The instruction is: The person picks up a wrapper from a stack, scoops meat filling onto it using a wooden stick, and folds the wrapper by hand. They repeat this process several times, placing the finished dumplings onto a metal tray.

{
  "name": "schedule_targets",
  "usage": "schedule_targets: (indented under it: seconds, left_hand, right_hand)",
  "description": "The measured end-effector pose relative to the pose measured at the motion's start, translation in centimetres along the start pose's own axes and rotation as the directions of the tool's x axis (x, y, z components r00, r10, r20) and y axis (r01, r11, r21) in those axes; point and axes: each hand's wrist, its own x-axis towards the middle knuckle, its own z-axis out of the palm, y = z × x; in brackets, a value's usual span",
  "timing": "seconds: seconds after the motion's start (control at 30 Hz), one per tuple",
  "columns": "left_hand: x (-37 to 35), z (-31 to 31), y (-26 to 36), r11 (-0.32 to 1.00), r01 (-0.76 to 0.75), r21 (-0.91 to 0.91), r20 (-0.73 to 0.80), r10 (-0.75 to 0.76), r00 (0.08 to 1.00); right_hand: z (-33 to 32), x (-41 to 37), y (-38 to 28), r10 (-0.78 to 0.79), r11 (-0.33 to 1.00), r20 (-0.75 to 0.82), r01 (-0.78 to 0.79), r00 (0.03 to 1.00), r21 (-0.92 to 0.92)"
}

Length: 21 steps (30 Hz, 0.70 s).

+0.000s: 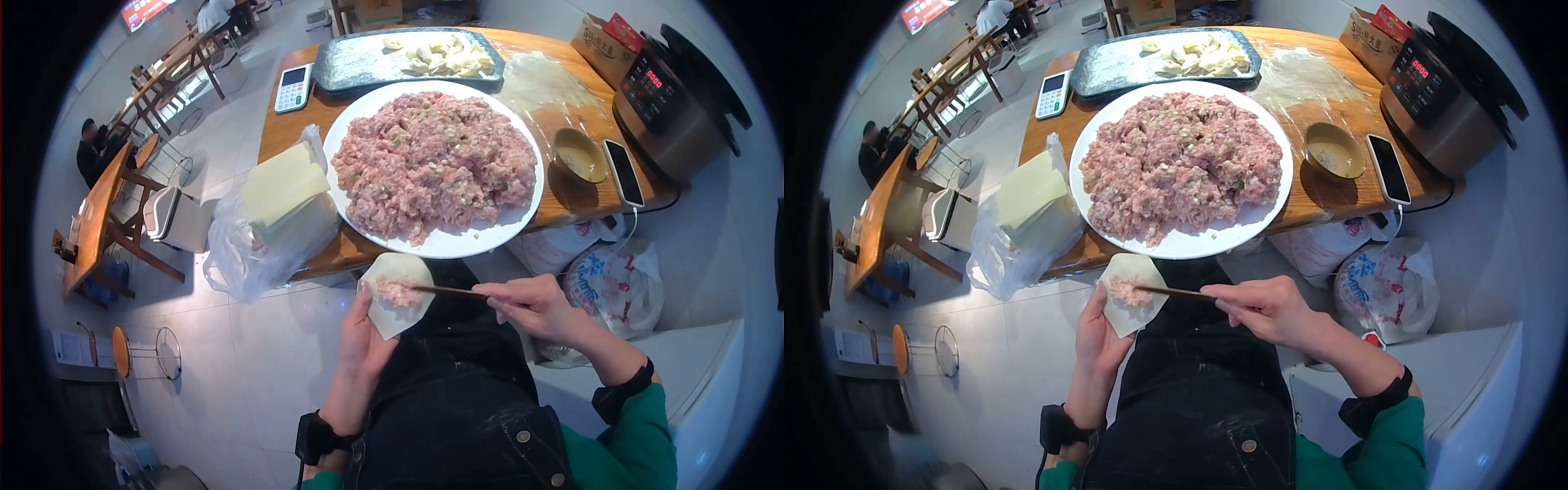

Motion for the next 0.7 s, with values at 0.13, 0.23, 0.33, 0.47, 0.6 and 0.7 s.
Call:
schedule_targets:
  seconds: [0.13,0.23,0.33,0.47,0.6,0.7]
  left_hand:
    - [0.2,2.2,0.3,1.0,-0.018,0.011,0.079,0.017,0.997]
    - [1.0,3.1,1.4,0.98,-0.092,0.179,0.164,0.062,0.985]
    - [1.9,4.1,3.0,0.951,-0.239,0.195,0.565,0.09,0.82]
    - [1.6,6.5,2.4,0.935,-0.345,0.087,0.509,0.256,0.822]
    - [1.4,6.4,1.7,0.934,-0.355,0.049,0.402,0.307,0.863]
    - [1.8,6.0,1.2,0.825,-0.495,0.273,0.401,0.37,0.838]
  right_hand:
    - [-0.1,2.1,-0.8,0.19,0.939,0.194,-0.236,0.962,0.25]
    - [-0.1,3.6,-1.8,0.137,0.947,0.133,-0.169,0.982,0.272]
    - [0.5,4.6,-1.3,-0.213,0.977,-0.067,0.213,0.975,-0.008]
    - [0.1,5.7,-2.3,-0.441,0.782,-0.133,0.307,0.888,-0.543]
    - [0.3,6.0,-2.0,-0.526,0.707,-0.183,0.308,0.831,-0.636]
    - [1.0,5.7,-1.8,-0.495,0.723,-0.171,0.295,0.852,-0.625]
